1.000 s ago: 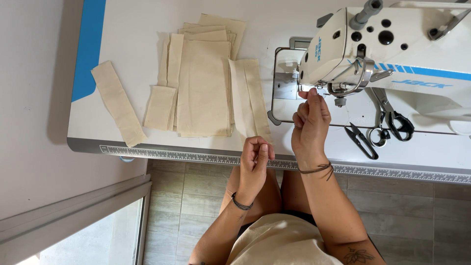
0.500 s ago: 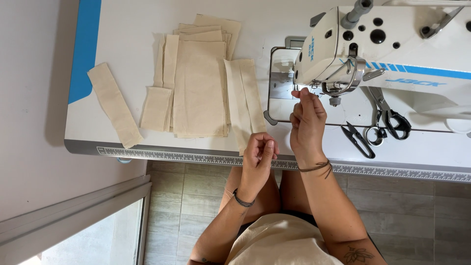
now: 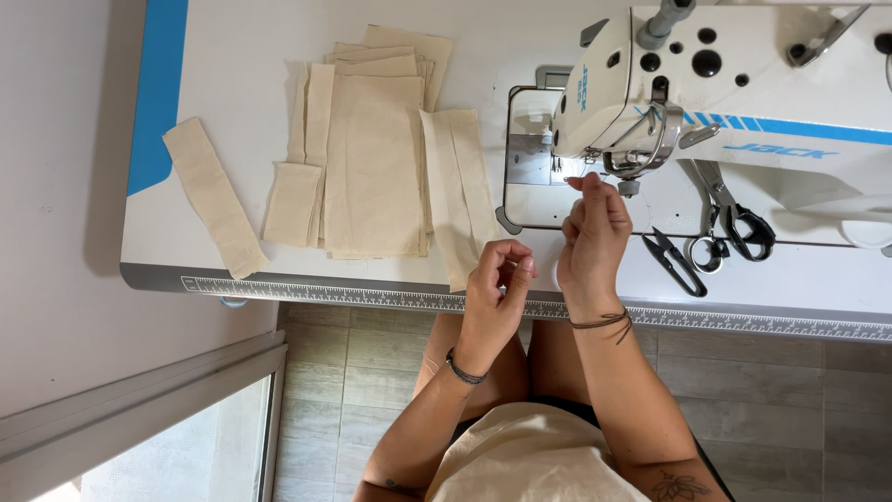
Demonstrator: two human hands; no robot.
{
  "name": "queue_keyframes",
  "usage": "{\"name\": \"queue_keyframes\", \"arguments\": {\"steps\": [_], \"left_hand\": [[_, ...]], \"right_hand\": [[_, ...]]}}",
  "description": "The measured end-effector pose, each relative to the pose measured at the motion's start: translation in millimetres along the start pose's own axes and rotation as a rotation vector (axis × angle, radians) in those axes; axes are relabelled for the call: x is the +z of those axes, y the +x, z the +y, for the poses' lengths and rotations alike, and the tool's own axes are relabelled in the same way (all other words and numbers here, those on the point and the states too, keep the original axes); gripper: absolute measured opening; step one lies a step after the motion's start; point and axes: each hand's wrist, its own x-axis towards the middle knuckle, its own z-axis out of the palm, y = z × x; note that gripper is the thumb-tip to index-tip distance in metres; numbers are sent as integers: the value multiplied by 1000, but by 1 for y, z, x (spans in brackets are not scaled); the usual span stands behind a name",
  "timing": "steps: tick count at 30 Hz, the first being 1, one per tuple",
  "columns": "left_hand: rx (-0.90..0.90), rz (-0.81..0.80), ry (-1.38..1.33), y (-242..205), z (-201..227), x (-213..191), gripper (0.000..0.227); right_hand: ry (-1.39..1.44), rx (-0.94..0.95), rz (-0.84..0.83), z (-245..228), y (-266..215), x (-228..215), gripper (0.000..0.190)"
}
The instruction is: Threading an industrial sewing machine, adjusting the workspace lamp, and preparing fabric strips by folding and trimming them with scissors.
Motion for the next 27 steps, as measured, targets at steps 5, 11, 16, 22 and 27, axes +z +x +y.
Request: {"name": "queue_keyframes", "arguments": {"steps": [5,11,16,22,27], "left_hand": [[-30,29,42,-2,-10,-5,5],[-40,27,37,-5,-18,-7,5],[-35,27,48,-6,-12,-5,5],[189,73,264,19,19,5,12],[400,84,329,59,0,27,22]], "right_hand": [[-78,48,-148,19,4,5,23],[-24,84,-190,23,21,1,21],[-18,115,-150,4,10,1,21],[-151,6,-108,4,-3,-21,23],[-492,-309,-210,14,-20,-47,20]]}}
